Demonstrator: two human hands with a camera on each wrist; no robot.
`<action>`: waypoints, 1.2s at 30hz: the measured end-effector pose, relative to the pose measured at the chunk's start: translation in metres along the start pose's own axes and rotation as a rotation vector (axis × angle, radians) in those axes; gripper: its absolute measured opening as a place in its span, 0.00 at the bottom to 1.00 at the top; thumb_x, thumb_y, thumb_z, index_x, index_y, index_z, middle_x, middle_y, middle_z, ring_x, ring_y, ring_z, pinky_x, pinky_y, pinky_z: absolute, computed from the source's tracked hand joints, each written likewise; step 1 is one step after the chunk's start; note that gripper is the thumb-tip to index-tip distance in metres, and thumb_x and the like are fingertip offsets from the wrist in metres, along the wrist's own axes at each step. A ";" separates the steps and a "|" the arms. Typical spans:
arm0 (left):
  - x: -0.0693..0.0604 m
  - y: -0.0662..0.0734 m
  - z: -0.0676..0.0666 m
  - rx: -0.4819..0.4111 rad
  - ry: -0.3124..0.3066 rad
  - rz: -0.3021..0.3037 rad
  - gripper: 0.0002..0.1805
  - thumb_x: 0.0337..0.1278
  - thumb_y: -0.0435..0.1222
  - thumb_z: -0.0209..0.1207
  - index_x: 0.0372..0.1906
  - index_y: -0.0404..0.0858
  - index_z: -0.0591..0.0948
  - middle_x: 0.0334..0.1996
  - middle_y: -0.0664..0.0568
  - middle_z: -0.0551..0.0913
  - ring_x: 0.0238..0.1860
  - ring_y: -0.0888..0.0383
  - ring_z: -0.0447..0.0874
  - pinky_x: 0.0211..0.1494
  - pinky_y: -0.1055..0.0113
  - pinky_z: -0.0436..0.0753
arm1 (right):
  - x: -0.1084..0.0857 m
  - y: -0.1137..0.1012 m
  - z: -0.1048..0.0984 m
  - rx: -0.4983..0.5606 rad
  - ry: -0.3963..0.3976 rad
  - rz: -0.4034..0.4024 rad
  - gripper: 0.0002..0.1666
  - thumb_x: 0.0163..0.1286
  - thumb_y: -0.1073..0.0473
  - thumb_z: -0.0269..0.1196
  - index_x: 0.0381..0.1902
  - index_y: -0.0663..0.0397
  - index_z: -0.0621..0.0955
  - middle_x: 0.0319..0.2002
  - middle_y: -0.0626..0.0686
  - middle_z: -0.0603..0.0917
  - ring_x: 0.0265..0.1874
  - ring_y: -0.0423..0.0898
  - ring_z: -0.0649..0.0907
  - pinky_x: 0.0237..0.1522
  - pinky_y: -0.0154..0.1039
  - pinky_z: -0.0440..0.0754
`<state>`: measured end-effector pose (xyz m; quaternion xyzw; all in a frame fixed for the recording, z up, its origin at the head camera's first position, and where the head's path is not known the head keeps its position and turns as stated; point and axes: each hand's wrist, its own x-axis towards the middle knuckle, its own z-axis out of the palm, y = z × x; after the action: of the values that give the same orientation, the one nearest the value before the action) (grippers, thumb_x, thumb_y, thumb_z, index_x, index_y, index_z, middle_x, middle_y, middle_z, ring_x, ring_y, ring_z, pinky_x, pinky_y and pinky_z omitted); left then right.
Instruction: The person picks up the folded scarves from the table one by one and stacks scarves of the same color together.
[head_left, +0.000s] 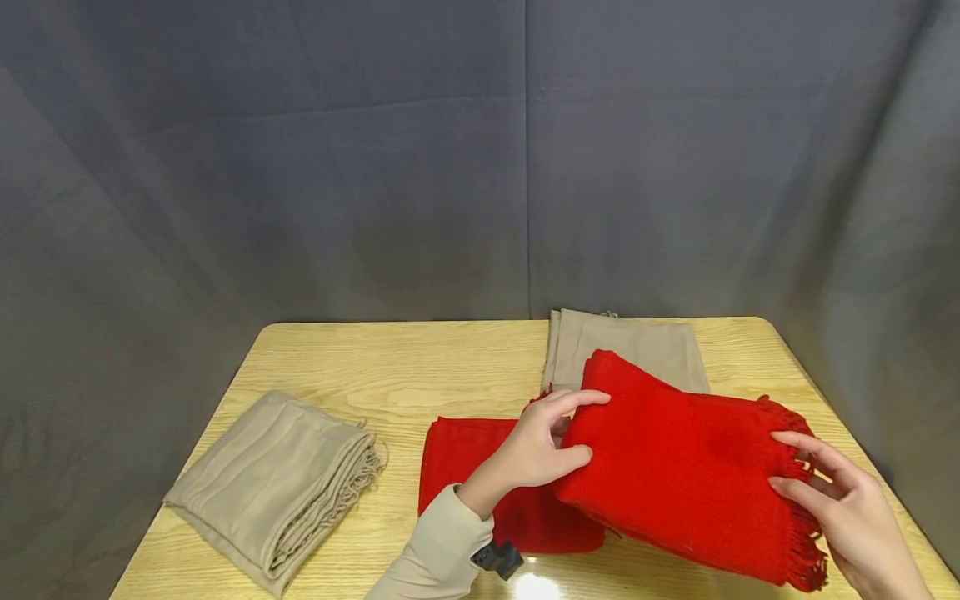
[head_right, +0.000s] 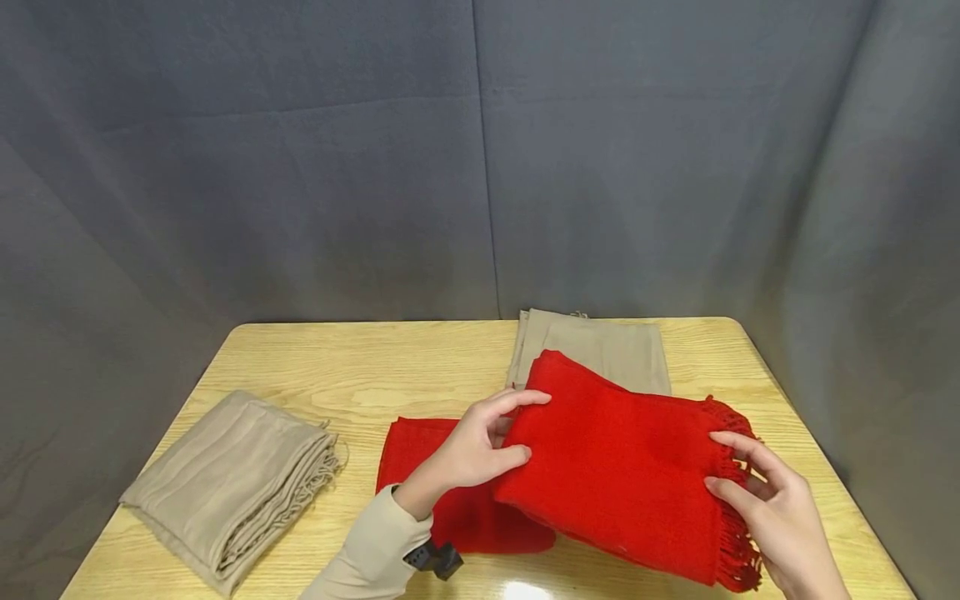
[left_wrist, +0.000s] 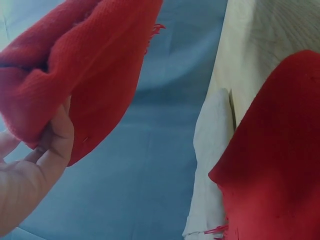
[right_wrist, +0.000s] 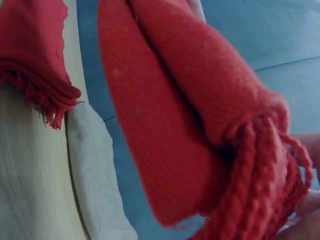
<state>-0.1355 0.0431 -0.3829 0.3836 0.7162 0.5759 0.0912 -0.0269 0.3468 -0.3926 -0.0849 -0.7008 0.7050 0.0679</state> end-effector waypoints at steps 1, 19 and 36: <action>-0.001 0.000 0.000 -0.003 -0.001 0.000 0.28 0.45 0.23 0.53 0.57 0.40 0.72 0.52 0.54 0.72 0.25 0.67 0.72 0.26 0.76 0.72 | 0.000 0.000 0.001 0.001 -0.003 -0.006 0.28 0.58 0.76 0.58 0.52 0.45 0.77 0.42 0.40 0.74 0.32 0.36 0.81 0.27 0.34 0.80; -0.008 -0.002 -0.012 0.034 0.007 0.004 0.29 0.44 0.23 0.53 0.57 0.40 0.72 0.51 0.52 0.72 0.24 0.66 0.68 0.25 0.77 0.70 | 0.003 -0.011 0.015 0.013 -0.039 -0.055 0.27 0.58 0.78 0.57 0.50 0.46 0.79 0.40 0.42 0.76 0.27 0.38 0.81 0.18 0.35 0.78; -0.015 0.004 -0.025 0.046 0.008 -0.032 0.29 0.46 0.22 0.54 0.58 0.40 0.71 0.56 0.52 0.70 0.33 0.62 0.71 0.28 0.76 0.72 | 0.010 -0.010 0.024 0.033 -0.094 -0.108 0.26 0.58 0.78 0.57 0.52 0.50 0.78 0.41 0.44 0.76 0.31 0.39 0.82 0.27 0.35 0.81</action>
<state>-0.1375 0.0147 -0.3762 0.3718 0.7356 0.5593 0.0889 -0.0420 0.3259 -0.3832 -0.0129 -0.6951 0.7150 0.0743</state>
